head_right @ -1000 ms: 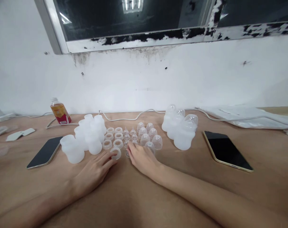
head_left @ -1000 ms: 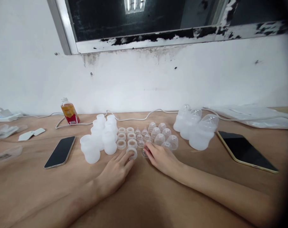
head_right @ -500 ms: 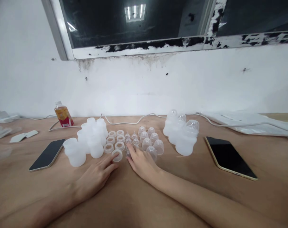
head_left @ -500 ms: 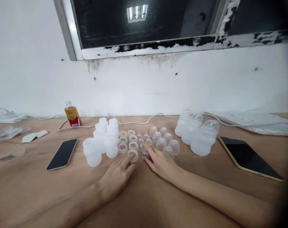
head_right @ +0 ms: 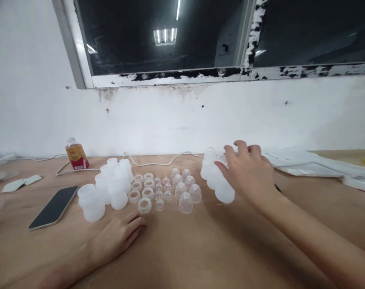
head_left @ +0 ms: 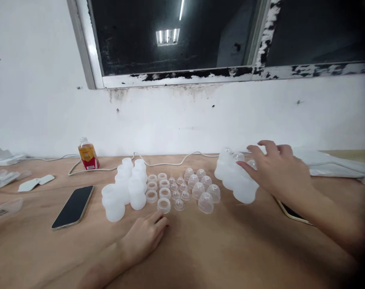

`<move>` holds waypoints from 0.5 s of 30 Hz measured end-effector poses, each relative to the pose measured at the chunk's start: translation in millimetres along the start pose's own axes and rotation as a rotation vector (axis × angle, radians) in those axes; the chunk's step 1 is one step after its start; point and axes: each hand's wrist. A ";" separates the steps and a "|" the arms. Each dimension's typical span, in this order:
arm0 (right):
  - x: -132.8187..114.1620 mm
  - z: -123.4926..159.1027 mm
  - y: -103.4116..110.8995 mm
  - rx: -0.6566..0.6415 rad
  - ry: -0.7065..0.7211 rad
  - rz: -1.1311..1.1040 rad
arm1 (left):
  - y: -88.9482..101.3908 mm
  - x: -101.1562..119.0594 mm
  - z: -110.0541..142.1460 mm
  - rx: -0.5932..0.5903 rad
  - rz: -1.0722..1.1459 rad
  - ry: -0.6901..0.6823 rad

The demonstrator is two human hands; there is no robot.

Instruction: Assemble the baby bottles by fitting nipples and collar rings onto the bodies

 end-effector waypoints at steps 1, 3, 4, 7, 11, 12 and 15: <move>8.2 0.9 -4.1 -0.044 0.001 -0.009 | -0.4 0.0 0.2 0.009 0.004 0.000; 16.8 5.6 -12.6 -0.136 0.012 -0.069 | -1.0 0.3 0.6 0.025 0.013 0.006; 18.2 8.4 -16.4 -0.162 0.012 -0.090 | -1.1 0.5 0.8 0.031 0.017 0.012; 19.6 15.1 -25.1 -0.178 -0.018 -0.083 | -0.5 0.9 1.0 0.023 0.024 0.026; 31.1 20.7 -32.9 -0.177 0.008 -0.194 | -0.7 -0.2 0.8 0.027 0.037 0.023; 35.2 22.6 -32.8 -0.175 0.018 -0.238 | -1.2 -0.7 1.1 0.044 0.046 0.016; 40.9 30.4 -22.4 -0.154 -0.001 -0.348 | -1.8 -0.6 3.2 0.115 0.070 -0.042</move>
Point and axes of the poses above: each hand's wrist, its own z-axis away from the middle knuckle, its own y-axis out of the back of the hand, x = y × z, and after that the axes turned 1 degree about -x, right-handed
